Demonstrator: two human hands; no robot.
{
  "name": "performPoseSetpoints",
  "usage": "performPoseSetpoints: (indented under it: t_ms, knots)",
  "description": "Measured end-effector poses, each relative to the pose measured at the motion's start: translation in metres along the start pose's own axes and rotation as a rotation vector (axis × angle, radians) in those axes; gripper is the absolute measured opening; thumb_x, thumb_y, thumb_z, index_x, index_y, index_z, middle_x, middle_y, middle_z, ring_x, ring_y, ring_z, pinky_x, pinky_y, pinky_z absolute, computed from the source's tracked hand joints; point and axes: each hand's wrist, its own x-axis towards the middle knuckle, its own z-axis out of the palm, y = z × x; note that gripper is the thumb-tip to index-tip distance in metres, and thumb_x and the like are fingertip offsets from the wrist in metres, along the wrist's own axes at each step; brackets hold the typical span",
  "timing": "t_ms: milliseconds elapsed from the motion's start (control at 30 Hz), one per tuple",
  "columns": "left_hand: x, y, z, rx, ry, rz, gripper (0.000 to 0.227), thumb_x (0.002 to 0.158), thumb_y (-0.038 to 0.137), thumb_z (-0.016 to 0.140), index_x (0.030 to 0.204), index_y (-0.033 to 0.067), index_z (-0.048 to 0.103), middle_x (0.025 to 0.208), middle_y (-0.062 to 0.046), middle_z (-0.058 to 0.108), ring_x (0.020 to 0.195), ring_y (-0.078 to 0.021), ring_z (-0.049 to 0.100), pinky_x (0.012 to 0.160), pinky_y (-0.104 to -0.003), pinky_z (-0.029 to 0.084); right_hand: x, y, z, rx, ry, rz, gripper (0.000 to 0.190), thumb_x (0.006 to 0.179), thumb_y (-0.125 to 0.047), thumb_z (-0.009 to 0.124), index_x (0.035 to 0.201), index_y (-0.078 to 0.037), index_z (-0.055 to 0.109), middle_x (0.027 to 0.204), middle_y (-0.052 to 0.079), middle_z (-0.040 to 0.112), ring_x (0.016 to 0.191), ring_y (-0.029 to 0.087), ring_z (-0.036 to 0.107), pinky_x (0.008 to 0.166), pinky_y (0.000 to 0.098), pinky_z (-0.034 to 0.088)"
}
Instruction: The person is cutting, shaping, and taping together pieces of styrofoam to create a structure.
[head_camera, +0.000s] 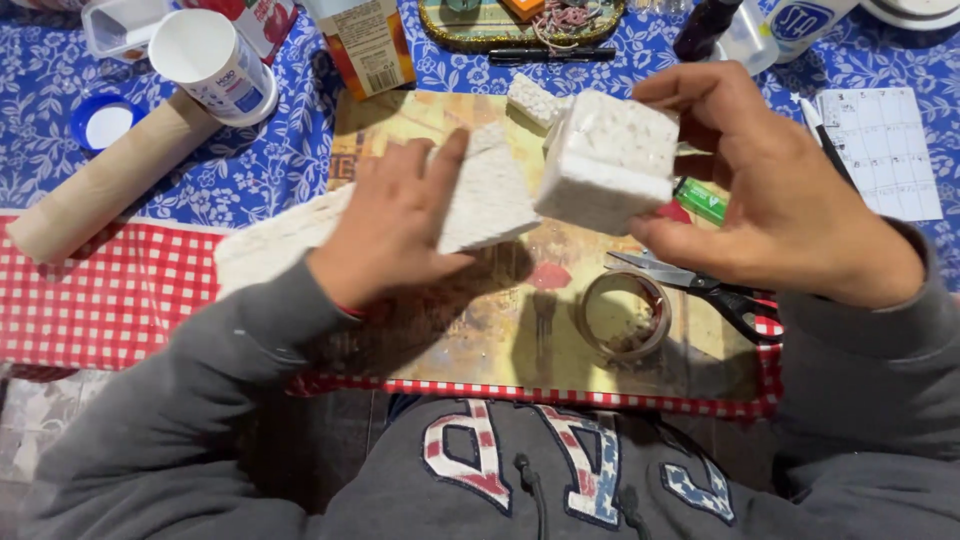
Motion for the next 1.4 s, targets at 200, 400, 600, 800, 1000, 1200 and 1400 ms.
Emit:
performPoseSetpoints:
  t_ms: [200, 400, 600, 800, 1000, 1200, 1400]
  knots:
    - [0.018, 0.007, 0.046, -0.039, -0.011, 0.013, 0.122, 0.073, 0.062, 0.086, 0.156, -0.0053, 0.026, 0.125, -0.03, 0.049, 0.112, -0.043, 0.048, 0.095, -0.056, 0.039, 0.009, 0.011, 0.029, -0.24, 0.042, -0.046, 0.08, 0.081, -0.019, 0.08, 0.146, 0.004, 0.039, 0.13, 0.023, 0.056, 0.12, 0.031, 0.065, 0.104, 0.0357, 0.053]
    - [0.009, 0.006, 0.023, -0.055, 0.05, 0.098, 0.129, 0.063, 0.061, 0.088, 0.153, -0.0092, 0.027, 0.142, -0.033, 0.042, 0.129, -0.0482, 0.041, 0.106, -0.061, 0.03, 0.023, 0.034, 0.04, -0.223, -0.086, -0.088, 0.072, 0.08, -0.014, 0.077, 0.143, 0.001, 0.046, 0.127, 0.019, 0.056, 0.118, 0.03, 0.063, 0.1, 0.0386, 0.054]
    - [0.001, -0.001, 0.022, -0.165, -0.026, 0.064, 0.097, 0.074, 0.042, 0.085, 0.149, -0.0008, 0.042, 0.147, -0.024, 0.044, 0.13, -0.0429, 0.044, 0.108, -0.053, 0.034, 0.032, 0.045, 0.046, -0.119, -0.097, -0.142, 0.071, 0.079, -0.009, 0.076, 0.143, 0.0, 0.047, 0.131, 0.017, 0.057, 0.121, 0.029, 0.064, 0.102, 0.038, 0.055]
    - [0.006, -0.002, 0.024, -0.25, 0.013, 0.21, 0.097, 0.07, 0.04, 0.09, 0.147, 0.0019, 0.044, 0.148, -0.02, 0.046, 0.138, -0.0396, 0.043, 0.111, -0.054, 0.034, 0.034, 0.048, 0.05, -0.204, -0.233, -0.089, 0.074, 0.075, -0.015, 0.08, 0.142, -0.001, 0.05, 0.117, 0.014, 0.059, 0.111, 0.031, 0.064, 0.092, 0.0396, 0.053]
    - [0.01, 0.016, 0.013, -0.462, 0.077, 0.208, 0.111, 0.067, 0.049, 0.096, 0.149, 0.0002, 0.039, 0.143, -0.022, 0.05, 0.136, -0.0403, 0.047, 0.114, -0.056, 0.031, 0.036, 0.05, 0.053, -0.19, -0.277, -0.059, 0.079, 0.073, -0.022, 0.084, 0.14, 0.0, 0.049, 0.119, 0.016, 0.057, 0.11, 0.032, 0.063, 0.091, 0.0399, 0.054]
    - [0.012, 0.022, 0.034, -0.494, 0.094, 0.148, 0.096, 0.071, 0.021, 0.086, 0.153, 0.002, 0.04, 0.137, -0.017, 0.059, 0.127, -0.0387, 0.054, 0.113, -0.047, 0.039, 0.033, 0.058, 0.052, -0.208, -0.23, -0.078, 0.077, 0.075, -0.017, 0.083, 0.14, 0.002, 0.047, 0.123, 0.019, 0.061, 0.113, 0.034, 0.065, 0.092, 0.0403, 0.055]
    - [0.013, 0.017, 0.038, -0.577, 0.2, 0.104, 0.094, 0.072, 0.026, 0.095, 0.145, 0.0029, 0.041, 0.135, -0.02, 0.057, 0.123, -0.0381, 0.055, 0.104, -0.049, 0.046, 0.03, 0.062, 0.026, -0.158, -0.162, -0.061, 0.067, 0.08, -0.017, 0.083, 0.137, 0.0, 0.053, 0.119, 0.015, 0.068, 0.108, 0.03, 0.073, 0.09, 0.0371, 0.061]
